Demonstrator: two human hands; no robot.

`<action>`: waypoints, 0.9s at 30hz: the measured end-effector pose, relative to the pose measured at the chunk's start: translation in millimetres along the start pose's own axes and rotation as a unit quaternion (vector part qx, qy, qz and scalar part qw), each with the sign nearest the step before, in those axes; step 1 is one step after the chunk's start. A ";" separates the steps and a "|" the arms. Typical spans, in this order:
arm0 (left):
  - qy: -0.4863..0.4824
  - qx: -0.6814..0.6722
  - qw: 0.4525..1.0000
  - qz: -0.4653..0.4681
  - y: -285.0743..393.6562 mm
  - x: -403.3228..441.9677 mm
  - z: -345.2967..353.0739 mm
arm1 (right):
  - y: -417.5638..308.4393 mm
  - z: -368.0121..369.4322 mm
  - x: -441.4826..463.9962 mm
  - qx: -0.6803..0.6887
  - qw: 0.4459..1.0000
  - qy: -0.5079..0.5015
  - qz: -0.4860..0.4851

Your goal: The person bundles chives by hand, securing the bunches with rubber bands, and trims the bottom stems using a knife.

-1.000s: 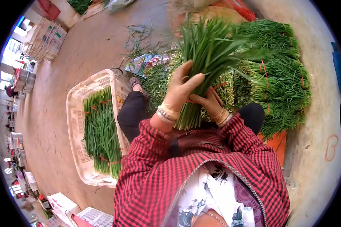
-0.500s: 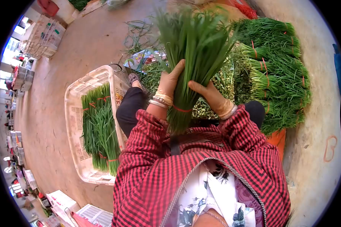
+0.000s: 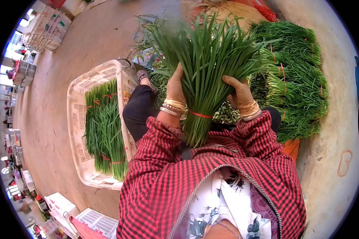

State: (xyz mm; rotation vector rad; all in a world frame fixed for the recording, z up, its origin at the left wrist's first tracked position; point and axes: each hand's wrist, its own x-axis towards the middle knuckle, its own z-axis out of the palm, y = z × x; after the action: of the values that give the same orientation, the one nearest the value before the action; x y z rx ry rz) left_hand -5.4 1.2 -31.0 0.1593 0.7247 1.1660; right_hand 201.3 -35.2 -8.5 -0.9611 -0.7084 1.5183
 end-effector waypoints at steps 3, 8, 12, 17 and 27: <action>0.007 0.016 1.000 0.003 -4.2 6.4 -3.3 | -8.5 6.2 -0.9 -0.048 0.998 0.013 0.024; 0.041 0.121 0.990 0.067 -4.6 -0.1 1.6 | -69.5 -0.3 -8.7 -0.336 0.930 -0.049 0.143; 0.041 0.113 0.991 0.056 -0.9 -13.8 20.4 | -90.2 27.9 -13.4 -0.460 0.877 -0.023 -0.138; 0.014 0.137 0.987 0.078 -7.1 -22.7 33.1 | -95.5 71.8 12.8 -0.547 0.660 -0.110 -0.503; -0.029 0.138 0.985 0.101 -10.9 -18.6 27.7 | -103.5 43.4 48.7 -0.697 0.501 -0.078 -0.507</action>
State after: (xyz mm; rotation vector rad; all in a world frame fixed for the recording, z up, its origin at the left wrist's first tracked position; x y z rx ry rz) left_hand 15.9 -12.8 -6.8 0.5062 0.8308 1.2432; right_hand 213.2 33.6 92.0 -1.0541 -2.2628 -0.3791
